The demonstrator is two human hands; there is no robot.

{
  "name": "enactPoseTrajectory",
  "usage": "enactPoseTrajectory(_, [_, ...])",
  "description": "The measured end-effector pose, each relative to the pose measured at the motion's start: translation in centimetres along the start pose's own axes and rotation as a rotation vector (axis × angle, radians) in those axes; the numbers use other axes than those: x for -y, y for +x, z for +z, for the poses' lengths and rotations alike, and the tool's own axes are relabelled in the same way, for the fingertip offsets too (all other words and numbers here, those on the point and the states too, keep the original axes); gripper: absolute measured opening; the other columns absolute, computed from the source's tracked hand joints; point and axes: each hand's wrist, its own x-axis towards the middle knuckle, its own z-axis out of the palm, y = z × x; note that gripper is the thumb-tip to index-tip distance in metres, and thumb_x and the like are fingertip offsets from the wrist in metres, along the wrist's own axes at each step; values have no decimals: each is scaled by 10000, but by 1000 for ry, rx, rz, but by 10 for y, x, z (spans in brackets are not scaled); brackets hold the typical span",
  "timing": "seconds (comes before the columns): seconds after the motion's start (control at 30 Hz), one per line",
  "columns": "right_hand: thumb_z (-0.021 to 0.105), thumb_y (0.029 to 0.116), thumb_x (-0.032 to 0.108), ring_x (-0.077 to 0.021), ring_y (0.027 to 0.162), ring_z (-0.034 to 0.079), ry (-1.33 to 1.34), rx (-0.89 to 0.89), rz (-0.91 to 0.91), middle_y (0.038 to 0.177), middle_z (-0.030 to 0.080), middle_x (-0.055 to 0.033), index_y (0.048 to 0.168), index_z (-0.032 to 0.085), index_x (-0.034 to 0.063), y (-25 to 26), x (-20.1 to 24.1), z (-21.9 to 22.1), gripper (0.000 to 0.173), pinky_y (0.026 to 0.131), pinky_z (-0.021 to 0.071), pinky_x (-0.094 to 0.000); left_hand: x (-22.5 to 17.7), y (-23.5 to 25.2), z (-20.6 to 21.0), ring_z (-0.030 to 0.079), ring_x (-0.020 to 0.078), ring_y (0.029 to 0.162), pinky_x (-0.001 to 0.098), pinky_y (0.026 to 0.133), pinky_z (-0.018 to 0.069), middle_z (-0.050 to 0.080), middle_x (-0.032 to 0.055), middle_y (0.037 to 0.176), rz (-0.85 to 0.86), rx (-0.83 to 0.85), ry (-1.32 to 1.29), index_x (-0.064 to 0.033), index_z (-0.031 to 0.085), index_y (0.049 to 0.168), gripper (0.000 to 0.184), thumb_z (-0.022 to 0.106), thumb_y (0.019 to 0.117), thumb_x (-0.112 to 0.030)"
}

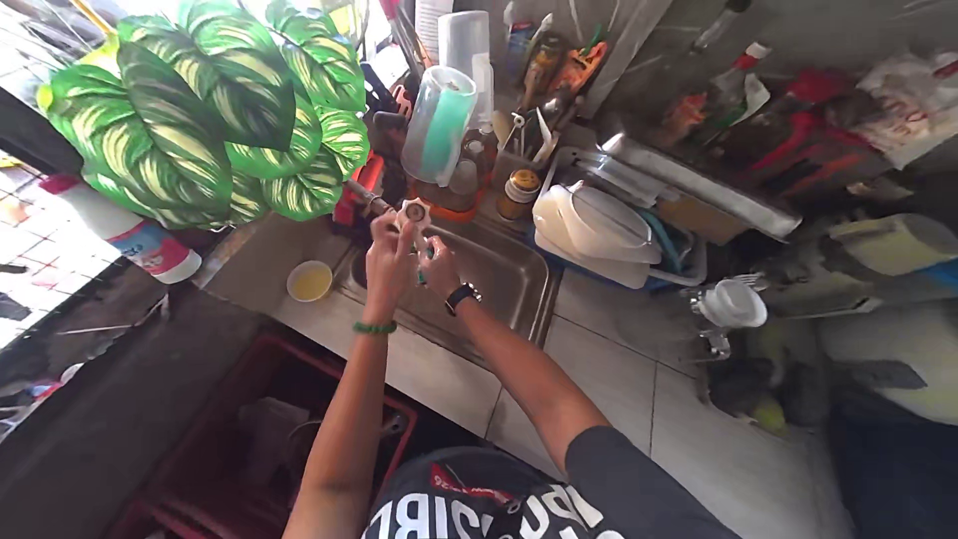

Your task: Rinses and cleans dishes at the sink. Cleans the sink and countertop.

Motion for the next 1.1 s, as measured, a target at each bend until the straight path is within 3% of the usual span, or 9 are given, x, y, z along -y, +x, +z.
enactPoseTrajectory(0.1, [507,1070,209,-388,793,666,136,-31,5,1041,668,-240,1351,531,78,-1,-7,-4,310,657,558,-554,82,2,41,637,313,1075,480,921,532,608,239,1266,-448,-27,-559,9,417,1453,608,343,1104,-484])
enactPoseTrajectory(0.2, [482,1093,222,-364,1012,660,243,-37,28,1240,641,-233,1407,501,57,-6,2,-6,355,838,552,-542,94,8,82,631,249,967,439,816,547,618,160,1179,-785,5,-1063,-69,437,1421,665,260,1071,-606])
enactPoseTrajectory(0.37, [519,1032,48,-378,1334,549,-85,99,-86,1471,527,-255,1363,587,-56,8,-18,-2,353,1125,440,-523,61,23,90,632,162,847,353,741,547,649,72,970,-695,109,-1139,-89,574,1218,557,257,1098,-532])
enactPoseTrajectory(0.53, [580,1010,117,-324,1442,454,-211,226,-188,1582,455,-157,1296,681,11,9,-38,-11,321,1153,370,-569,81,33,86,620,153,724,331,664,546,624,64,835,-717,213,-1070,-72,581,1111,404,357,1110,-408])
enactPoseTrajectory(0.73, [526,1072,261,-406,1316,541,197,209,95,1472,485,-315,1591,278,-10,19,-40,-7,635,1111,439,-534,78,25,105,626,220,867,415,778,548,633,146,1008,-721,62,-995,-7,549,1260,447,319,1127,-366])
enactPoseTrajectory(0.83, [425,1104,359,-333,1196,612,346,260,392,1340,594,-245,1534,391,71,3,-24,1,519,997,509,-511,94,18,116,624,296,900,473,803,532,635,232,997,-531,87,-482,99,604,1122,339,417,1088,-182])
enactPoseTrajectory(0.93, [427,1100,416,-216,857,638,484,316,563,1035,643,-142,1295,577,36,3,-44,2,452,736,547,-397,102,33,94,569,402,1261,533,1102,412,611,319,1296,-389,464,-2,116,607,1281,407,500,1075,-219])
enactPoseTrajectory(1.03, [461,1090,366,-73,491,501,854,366,681,697,554,-7,1027,568,74,3,-52,7,317,436,430,-204,109,39,86,574,147,612,294,574,511,594,89,741,-563,513,-326,-5,612,1026,360,417,1107,-297])
enactPoseTrajectory(1.1, [413,1101,315,-69,470,514,1200,360,731,675,558,-17,1028,517,84,-10,-38,14,263,408,426,-183,108,31,82,585,116,507,271,460,511,620,49,667,-706,449,-931,-62,583,1036,523,248,1112,-455])
